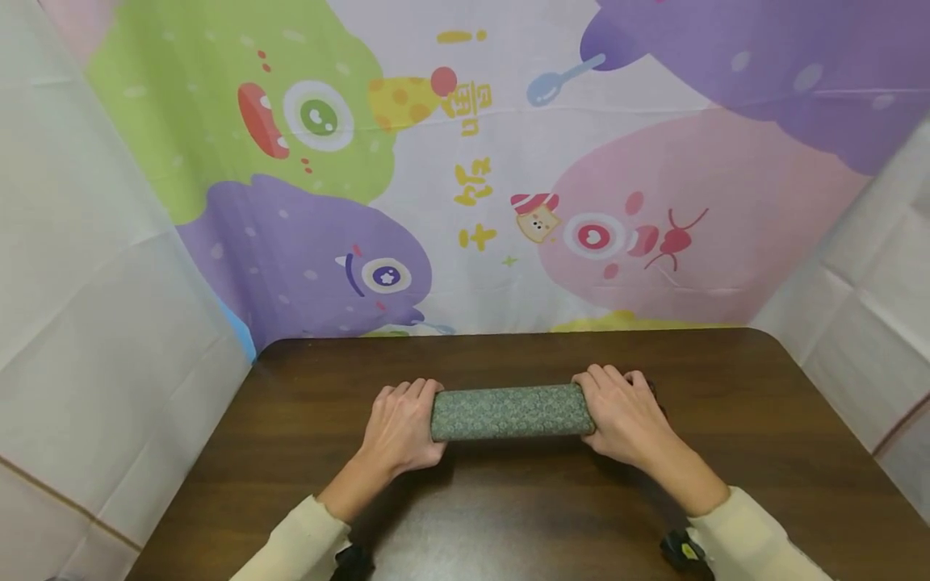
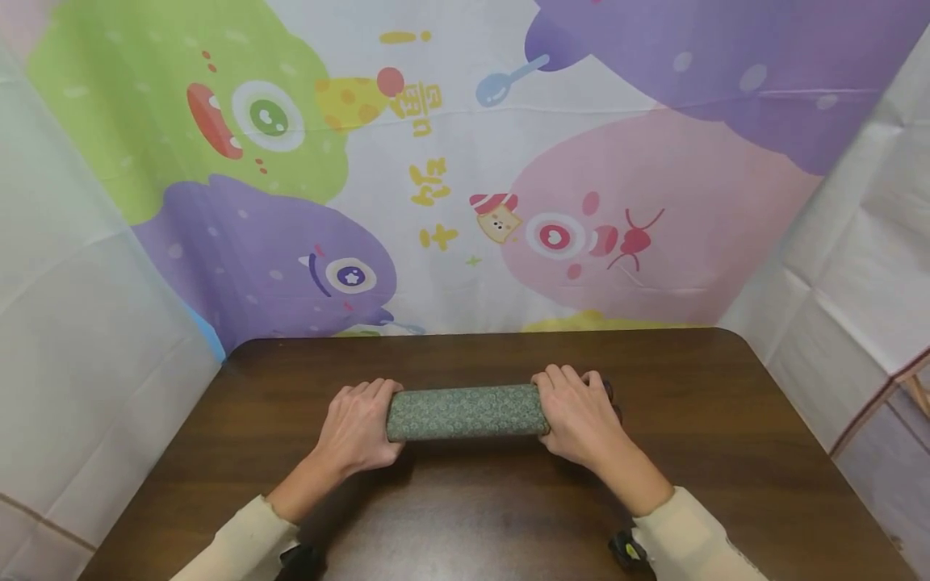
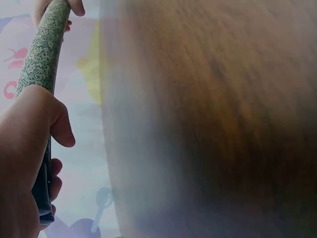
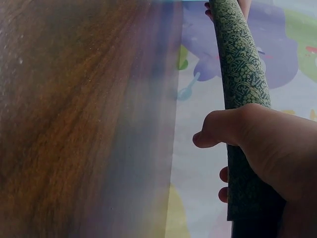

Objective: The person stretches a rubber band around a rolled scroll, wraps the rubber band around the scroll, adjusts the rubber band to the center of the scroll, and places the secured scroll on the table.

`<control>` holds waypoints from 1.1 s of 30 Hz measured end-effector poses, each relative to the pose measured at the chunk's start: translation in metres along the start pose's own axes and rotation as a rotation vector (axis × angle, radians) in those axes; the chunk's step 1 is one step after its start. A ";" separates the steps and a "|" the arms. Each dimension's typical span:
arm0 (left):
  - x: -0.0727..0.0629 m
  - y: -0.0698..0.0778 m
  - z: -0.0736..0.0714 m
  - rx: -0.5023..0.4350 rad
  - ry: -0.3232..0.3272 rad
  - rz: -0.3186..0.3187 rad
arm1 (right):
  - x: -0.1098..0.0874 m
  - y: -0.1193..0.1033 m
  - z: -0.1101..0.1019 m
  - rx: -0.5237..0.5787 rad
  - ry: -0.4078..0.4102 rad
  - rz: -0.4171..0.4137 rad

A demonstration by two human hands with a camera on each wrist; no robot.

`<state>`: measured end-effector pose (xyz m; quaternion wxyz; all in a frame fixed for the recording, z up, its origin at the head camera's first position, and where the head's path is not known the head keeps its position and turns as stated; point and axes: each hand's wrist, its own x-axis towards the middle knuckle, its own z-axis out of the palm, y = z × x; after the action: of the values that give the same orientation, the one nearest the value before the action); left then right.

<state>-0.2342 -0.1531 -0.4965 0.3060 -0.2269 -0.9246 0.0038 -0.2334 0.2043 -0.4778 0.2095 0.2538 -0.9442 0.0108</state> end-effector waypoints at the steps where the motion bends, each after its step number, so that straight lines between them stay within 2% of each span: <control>1: 0.000 0.000 0.000 0.000 -0.001 0.001 | 0.000 0.000 0.001 0.003 0.004 0.000; 15: -0.001 0.000 0.002 0.009 0.026 0.018 | 0.002 -0.002 0.004 -0.007 -0.011 0.002; 23: 0.000 -0.001 0.000 0.006 0.010 0.011 | 0.002 -0.002 0.003 -0.003 -0.035 0.023; 29: -0.004 -0.001 0.000 0.020 0.011 0.008 | -0.002 0.002 0.006 0.017 -0.075 0.062; 33: -0.005 -0.001 0.001 0.031 0.025 0.013 | -0.005 0.005 0.008 -0.002 -0.067 0.050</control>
<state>-0.2312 -0.1561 -0.5001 0.3212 -0.2283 -0.9189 0.0174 -0.2352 0.2100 -0.4862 0.1778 0.2299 -0.9568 0.0067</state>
